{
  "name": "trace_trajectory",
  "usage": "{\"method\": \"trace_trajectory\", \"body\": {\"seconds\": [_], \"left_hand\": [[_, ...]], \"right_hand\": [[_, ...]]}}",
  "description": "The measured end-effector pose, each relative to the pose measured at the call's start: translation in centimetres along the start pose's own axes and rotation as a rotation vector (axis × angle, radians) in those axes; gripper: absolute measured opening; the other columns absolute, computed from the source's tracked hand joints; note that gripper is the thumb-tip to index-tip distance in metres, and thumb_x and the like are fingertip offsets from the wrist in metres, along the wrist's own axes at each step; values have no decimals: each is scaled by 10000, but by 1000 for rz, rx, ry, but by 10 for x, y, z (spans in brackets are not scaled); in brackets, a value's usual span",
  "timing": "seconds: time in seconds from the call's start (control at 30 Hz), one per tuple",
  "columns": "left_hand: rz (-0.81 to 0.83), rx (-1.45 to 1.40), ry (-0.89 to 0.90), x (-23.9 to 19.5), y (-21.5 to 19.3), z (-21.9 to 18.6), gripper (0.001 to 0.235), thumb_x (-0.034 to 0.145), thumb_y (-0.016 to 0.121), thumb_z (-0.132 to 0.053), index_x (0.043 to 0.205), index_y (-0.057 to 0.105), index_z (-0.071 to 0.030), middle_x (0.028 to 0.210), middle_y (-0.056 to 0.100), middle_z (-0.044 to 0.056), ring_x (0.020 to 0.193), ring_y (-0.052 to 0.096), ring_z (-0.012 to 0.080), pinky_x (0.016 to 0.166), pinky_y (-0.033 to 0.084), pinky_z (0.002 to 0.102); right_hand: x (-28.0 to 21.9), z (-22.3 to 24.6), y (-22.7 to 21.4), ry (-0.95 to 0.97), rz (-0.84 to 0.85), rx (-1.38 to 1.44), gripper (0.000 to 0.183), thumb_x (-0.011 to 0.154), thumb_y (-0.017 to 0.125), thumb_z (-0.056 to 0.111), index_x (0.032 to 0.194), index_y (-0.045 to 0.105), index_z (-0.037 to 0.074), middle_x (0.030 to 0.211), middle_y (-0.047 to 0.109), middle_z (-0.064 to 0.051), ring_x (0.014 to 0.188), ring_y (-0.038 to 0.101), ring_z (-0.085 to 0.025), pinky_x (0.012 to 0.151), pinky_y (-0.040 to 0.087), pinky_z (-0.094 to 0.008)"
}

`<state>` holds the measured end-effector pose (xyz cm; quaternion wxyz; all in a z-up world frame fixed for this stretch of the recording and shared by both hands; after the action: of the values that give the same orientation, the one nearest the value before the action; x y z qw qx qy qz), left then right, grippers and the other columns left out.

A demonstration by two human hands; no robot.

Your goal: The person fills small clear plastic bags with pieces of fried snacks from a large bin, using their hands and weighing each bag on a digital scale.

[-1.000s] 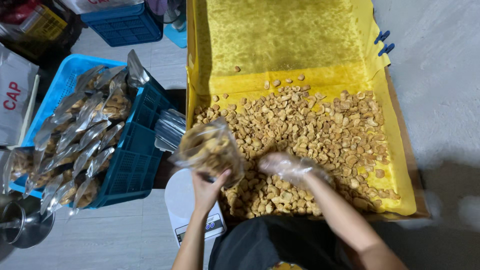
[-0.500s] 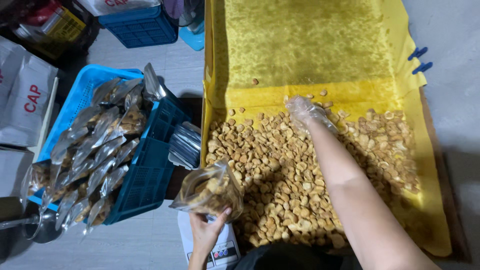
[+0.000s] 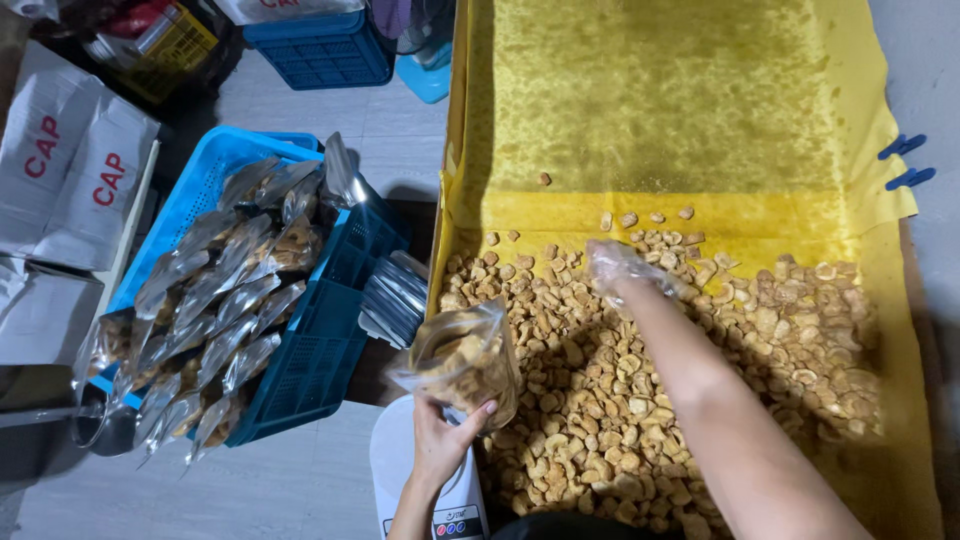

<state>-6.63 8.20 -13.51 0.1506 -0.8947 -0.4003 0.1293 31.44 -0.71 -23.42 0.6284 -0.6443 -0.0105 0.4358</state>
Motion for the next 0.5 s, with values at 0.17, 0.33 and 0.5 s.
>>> {"method": "trace_trajectory", "body": {"seconds": [0.17,0.33,0.5], "left_hand": [[50,-53,34,8,-11,-36,750,668,921,-248,1232,502,15,1149,688,158,1064,665,238,944,519,353],[95,-84,187,4,-19,-77,774,684,909,-219,1290,484,4,1237,670,149,1148,644,242,1017,481,359],[147,-38,315,-11,-26,-98,770,708,895,-191,1332,488,3,1249,685,147,1169,657,243,1039,481,369]], "right_hand": [[-114,32,-99,-394,-38,1435,113,1028,609,141,1116,662,95,994,633,-130,759,542,-224,663,530,-388],[-256,93,-188,-1267,-291,948,234,972,684,128,1191,694,211,1138,720,-11,991,717,-101,861,654,-325],[-313,128,-208,-1290,-676,37,317,845,765,230,1150,693,279,1162,726,13,1007,665,-181,812,573,-366]]}}
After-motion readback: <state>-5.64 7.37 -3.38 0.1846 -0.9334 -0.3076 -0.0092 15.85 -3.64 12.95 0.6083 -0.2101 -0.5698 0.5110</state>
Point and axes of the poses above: each hand's wrist, its own x-axis towards the middle knuckle, its own y-axis out of the palm, z = x × y, the point moved 3 cm from there along x, towards the middle knuckle
